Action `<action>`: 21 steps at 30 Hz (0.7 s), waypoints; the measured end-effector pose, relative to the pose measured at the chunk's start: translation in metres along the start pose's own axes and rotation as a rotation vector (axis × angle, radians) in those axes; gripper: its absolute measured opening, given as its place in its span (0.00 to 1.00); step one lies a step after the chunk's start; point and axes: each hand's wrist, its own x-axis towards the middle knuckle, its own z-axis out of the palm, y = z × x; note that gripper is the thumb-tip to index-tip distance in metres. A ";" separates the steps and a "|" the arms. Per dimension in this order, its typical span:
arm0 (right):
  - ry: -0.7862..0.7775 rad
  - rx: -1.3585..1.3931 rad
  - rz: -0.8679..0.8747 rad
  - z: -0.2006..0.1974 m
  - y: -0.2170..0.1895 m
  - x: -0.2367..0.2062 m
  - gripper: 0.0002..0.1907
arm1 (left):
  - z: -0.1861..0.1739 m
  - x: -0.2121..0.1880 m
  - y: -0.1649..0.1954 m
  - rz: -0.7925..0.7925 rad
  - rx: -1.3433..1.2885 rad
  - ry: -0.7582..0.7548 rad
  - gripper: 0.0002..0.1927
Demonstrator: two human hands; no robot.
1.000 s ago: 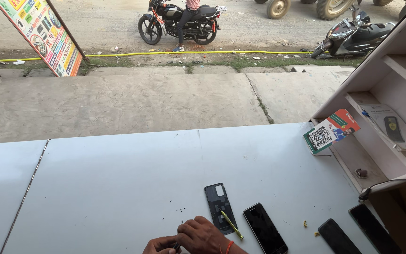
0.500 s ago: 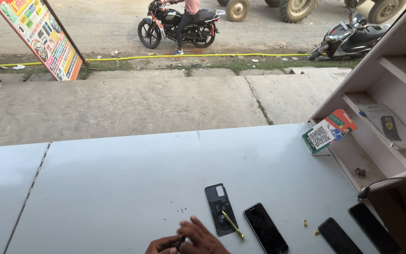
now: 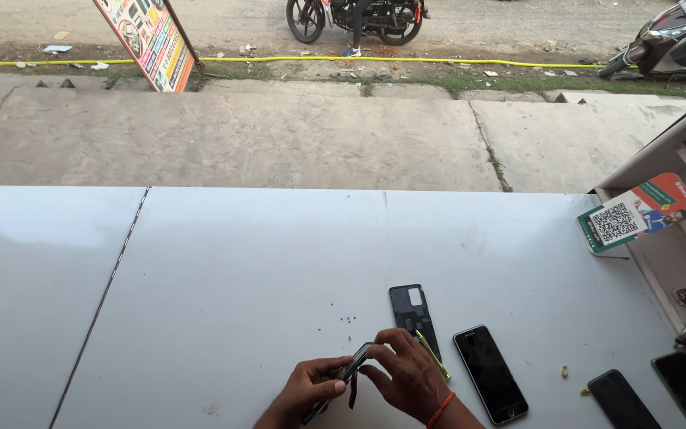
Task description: The person disassembles a smartphone on a white table, removing the back cover, battery, and internal components using a screwdriver and prying tool. They handle the motherboard and other parts, placing them on the table while continuing to work on the device.
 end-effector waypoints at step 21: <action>-0.010 0.061 -0.203 0.005 -0.022 0.012 0.17 | 0.005 -0.002 0.001 0.041 0.048 0.025 0.36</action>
